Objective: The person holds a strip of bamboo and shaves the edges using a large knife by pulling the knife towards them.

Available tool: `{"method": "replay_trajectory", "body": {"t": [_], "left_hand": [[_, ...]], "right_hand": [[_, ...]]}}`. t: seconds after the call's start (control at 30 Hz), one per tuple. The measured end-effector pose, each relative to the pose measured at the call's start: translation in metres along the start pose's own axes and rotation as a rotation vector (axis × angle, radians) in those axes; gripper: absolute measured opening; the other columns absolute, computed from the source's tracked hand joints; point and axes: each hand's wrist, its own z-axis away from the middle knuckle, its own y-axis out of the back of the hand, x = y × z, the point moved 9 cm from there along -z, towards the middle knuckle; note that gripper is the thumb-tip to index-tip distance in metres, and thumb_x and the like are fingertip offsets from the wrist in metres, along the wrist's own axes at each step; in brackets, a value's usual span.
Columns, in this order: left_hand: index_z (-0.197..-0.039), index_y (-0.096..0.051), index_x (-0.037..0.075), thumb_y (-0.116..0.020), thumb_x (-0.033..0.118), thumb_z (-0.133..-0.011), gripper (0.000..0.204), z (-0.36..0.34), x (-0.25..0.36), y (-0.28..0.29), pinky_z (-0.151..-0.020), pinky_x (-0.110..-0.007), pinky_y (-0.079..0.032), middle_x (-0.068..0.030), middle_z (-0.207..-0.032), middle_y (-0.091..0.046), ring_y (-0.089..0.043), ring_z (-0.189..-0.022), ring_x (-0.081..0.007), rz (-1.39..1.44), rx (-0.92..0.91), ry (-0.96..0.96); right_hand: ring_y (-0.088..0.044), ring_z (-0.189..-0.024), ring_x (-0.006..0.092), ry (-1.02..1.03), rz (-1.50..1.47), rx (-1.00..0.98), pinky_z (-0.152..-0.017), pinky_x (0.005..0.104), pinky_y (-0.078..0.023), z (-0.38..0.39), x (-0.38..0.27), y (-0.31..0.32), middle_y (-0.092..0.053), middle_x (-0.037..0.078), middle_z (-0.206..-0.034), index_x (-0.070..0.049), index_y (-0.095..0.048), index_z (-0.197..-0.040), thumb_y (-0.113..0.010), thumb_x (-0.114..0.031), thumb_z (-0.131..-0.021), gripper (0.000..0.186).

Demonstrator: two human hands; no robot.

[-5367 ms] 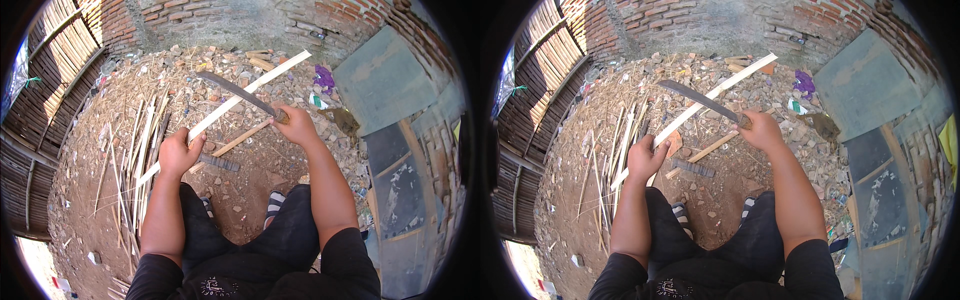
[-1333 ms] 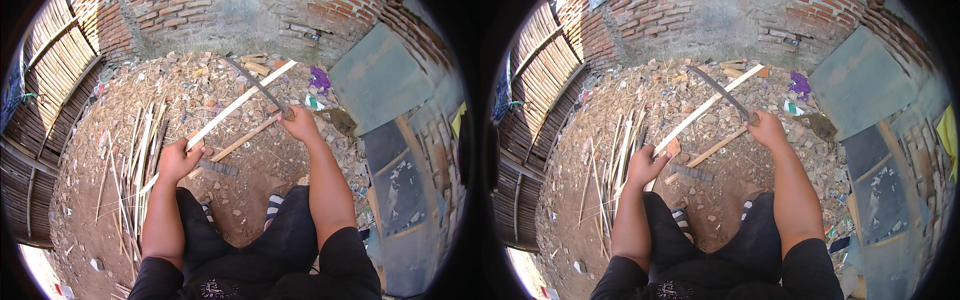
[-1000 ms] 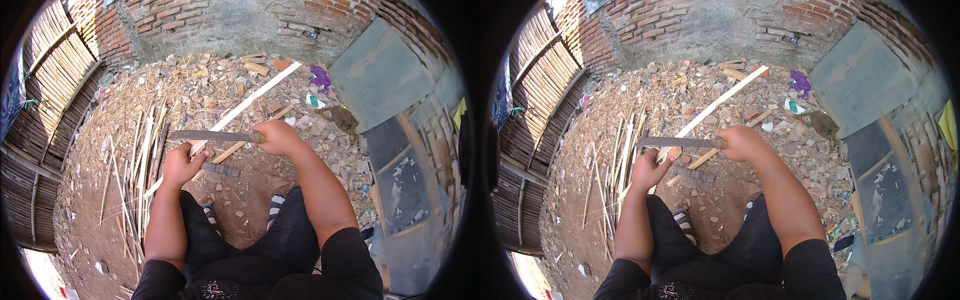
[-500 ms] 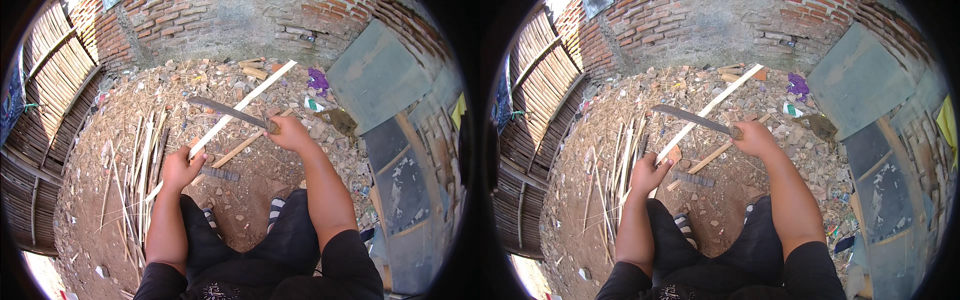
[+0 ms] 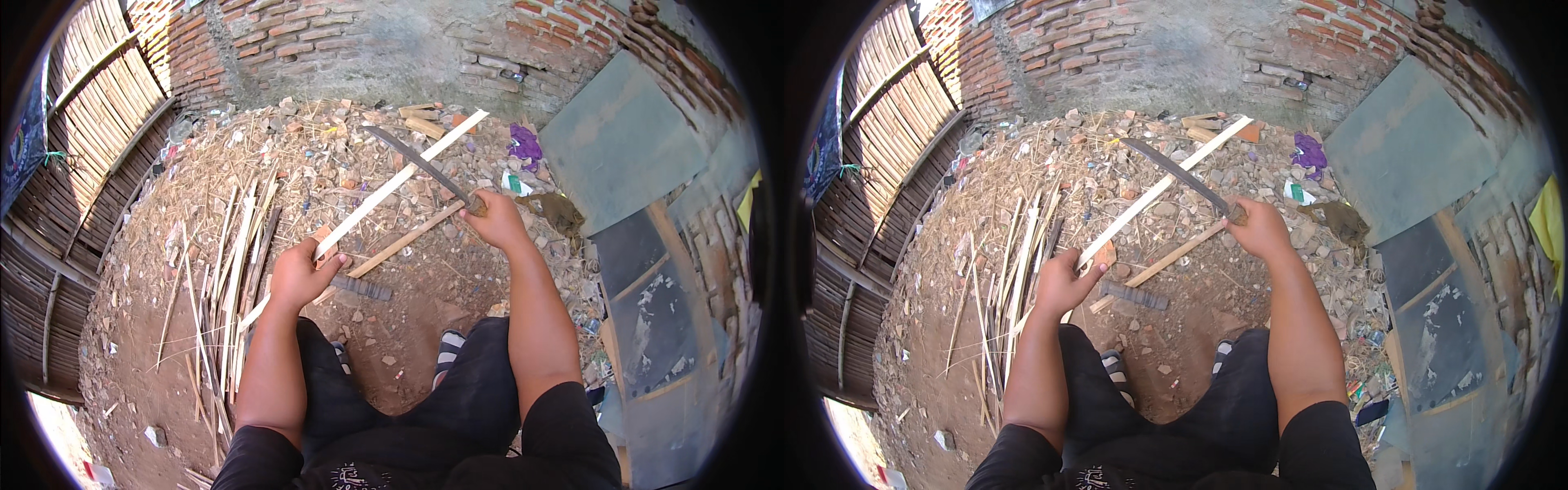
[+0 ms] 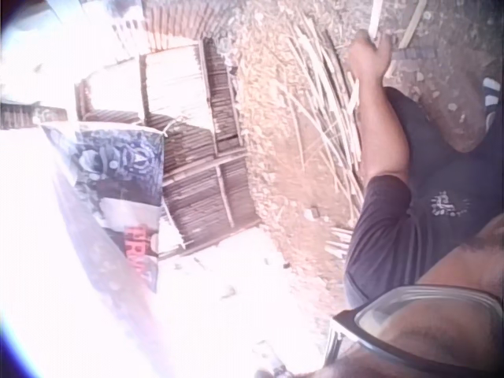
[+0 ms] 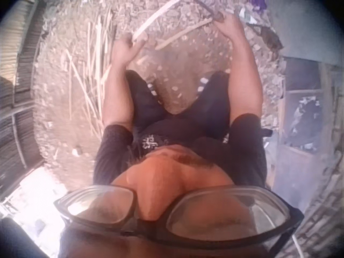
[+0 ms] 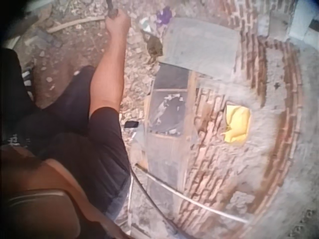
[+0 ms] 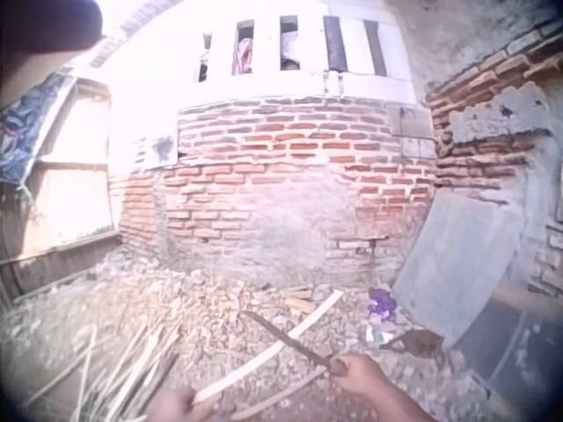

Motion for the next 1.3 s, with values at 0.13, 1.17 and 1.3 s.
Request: {"method": "replay_trajectory", "body": {"t": [0.13, 1.17, 1.3], "left_hand": [[-0.082, -0.064, -0.001, -0.086, 0.047, -0.085, 0.052, -0.002, -0.001, -0.004, -0.056, -0.042, -0.045, -0.0126, -0.061, -0.059, -0.056, -0.055, -0.0248, -0.025, 0.002, -0.023], [-0.082, -0.067, -0.001, -0.087, 0.04, -0.086, 0.045, 0.002, -0.001, -0.014, -0.056, -0.038, -0.046, -0.0108, -0.063, -0.061, -0.057, -0.057, -0.019, 0.035, -0.083, -0.007], [-0.083, -0.067, -0.001, -0.087, 0.04, -0.086, 0.045, -0.001, -0.006, -0.004, -0.058, -0.038, -0.047, -0.0107, -0.065, -0.062, -0.057, -0.058, -0.0194, 0.071, -0.047, 0.001]], "right_hand": [[-0.073, -0.094, 0.0387, 0.102, 0.069, -0.077, -0.083, 0.0471, -0.055, 0.005, -0.019, -0.022, -0.075, 0.02, -0.098, -0.01, -0.075, -0.117, -0.085, -0.032, -0.086, 0.039], [-0.071, -0.09, 0.0409, 0.337, 0.097, -0.241, -0.077, 0.0489, -0.055, 0.017, -0.059, -0.04, -0.073, 0.018, -0.092, -0.009, -0.074, -0.109, -0.086, -0.035, -0.083, 0.038], [-0.073, -0.099, 0.0389, 0.035, 0.013, -0.025, -0.085, 0.0472, -0.057, 0.001, -0.01, -0.008, -0.076, 0.019, -0.104, -0.012, -0.076, -0.121, -0.084, -0.034, -0.086, 0.042]]}}
